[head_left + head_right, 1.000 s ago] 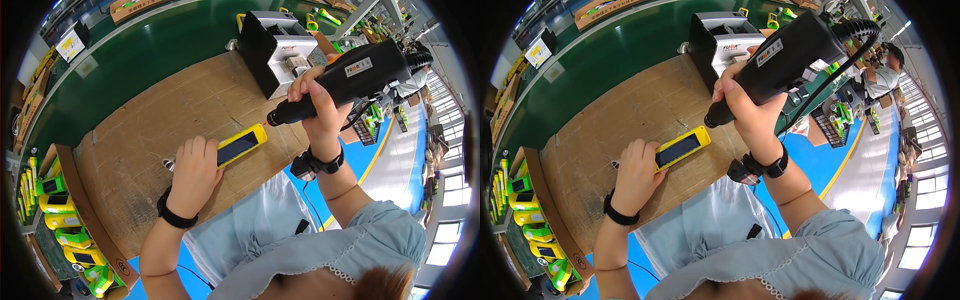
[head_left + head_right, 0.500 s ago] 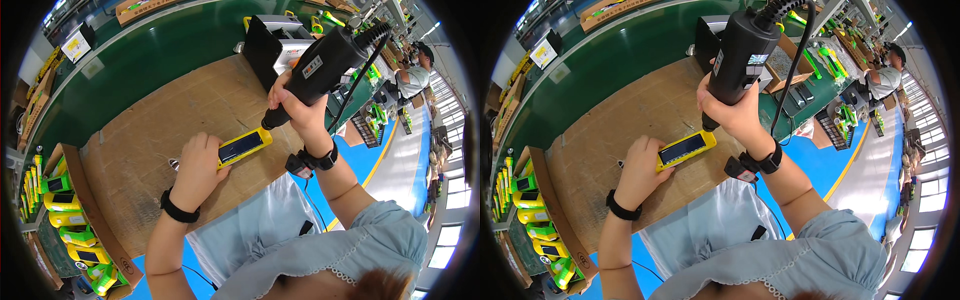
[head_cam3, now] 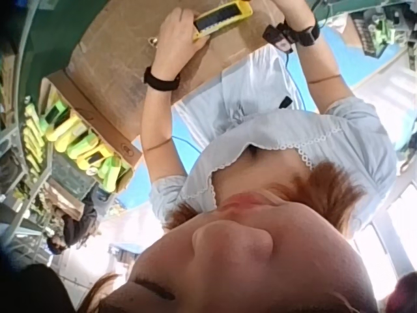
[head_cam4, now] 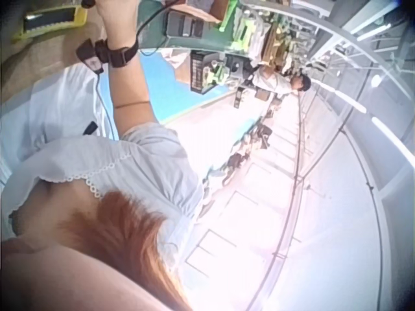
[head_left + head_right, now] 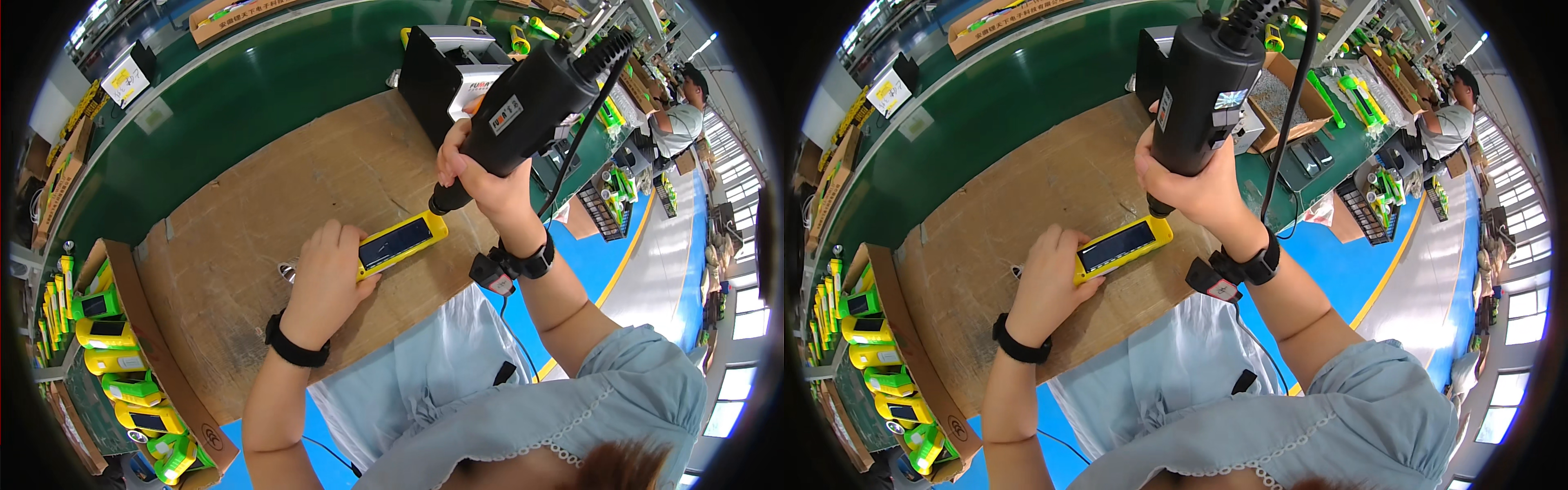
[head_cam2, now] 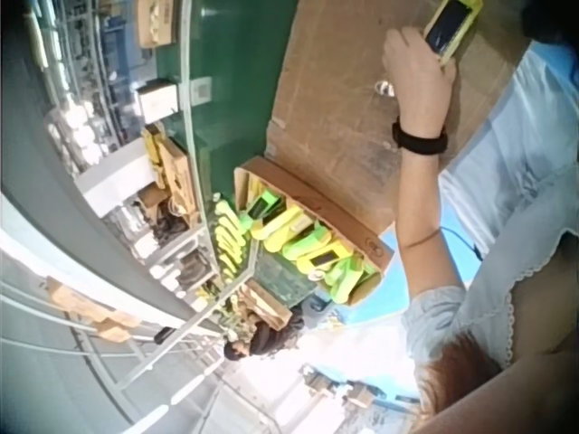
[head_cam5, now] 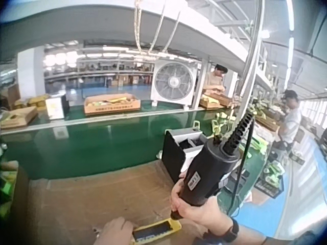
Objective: The worker uses a power screwdriver to assemble components of yellow and green hand-held flashlights.
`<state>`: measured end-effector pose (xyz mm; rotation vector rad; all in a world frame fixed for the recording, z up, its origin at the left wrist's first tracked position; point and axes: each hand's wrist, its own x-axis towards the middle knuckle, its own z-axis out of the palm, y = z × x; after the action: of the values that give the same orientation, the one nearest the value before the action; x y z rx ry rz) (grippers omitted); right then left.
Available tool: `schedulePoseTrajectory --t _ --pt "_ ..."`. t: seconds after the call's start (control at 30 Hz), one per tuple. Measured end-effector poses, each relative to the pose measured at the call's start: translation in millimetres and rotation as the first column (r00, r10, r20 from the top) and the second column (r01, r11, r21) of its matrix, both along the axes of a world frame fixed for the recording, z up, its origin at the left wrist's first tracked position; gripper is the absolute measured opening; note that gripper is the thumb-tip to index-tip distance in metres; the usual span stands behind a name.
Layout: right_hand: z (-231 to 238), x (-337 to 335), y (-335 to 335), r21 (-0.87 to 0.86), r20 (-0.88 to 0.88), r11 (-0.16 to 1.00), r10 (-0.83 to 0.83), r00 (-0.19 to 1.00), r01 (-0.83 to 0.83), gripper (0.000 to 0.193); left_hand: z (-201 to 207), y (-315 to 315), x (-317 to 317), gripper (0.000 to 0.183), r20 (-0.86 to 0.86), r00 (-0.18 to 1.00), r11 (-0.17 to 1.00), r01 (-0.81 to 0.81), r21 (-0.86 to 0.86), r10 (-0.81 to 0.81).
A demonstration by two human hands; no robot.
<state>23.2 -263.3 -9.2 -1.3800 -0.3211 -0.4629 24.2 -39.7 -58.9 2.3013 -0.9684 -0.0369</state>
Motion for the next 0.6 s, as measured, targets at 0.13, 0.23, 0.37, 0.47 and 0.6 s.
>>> schedulePoseTrajectory --t 0.13,0.23,0.37,0.47,0.6 --pt "-1.2 4.2 -2.6 -0.075 -0.03 0.997 0.027 0.999 -0.029 0.046 -1.6 1.4 0.2 0.044 0.003 1.0 1.0 0.0 0.0 0.0" --pt "-1.8 5.0 -3.4 -0.032 -0.016 0.998 0.051 0.999 -0.051 0.046 -1.6 1.8 0.3 0.044 0.001 1.0 1.0 0.004 -0.003 -0.004" --pt "-3.8 6.6 -4.5 -0.012 -0.021 0.998 0.067 0.998 -0.067 0.047 -1.8 1.0 -0.3 0.045 0.0 1.0 1.0 -0.002 -0.006 0.002" --pt "-3.5 8.5 -4.9 -0.031 -0.028 0.999 0.037 0.999 -0.038 0.047 0.0 0.1 0.2 0.045 0.01 1.0 1.0 -0.003 0.002 0.003" --pt "-3.3 4.6 -6.2 -0.038 -0.052 0.999 0.037 0.998 -0.039 0.049 2.3 -0.2 -0.5 0.043 -0.004 1.0 1.0 -0.012 0.018 0.012"
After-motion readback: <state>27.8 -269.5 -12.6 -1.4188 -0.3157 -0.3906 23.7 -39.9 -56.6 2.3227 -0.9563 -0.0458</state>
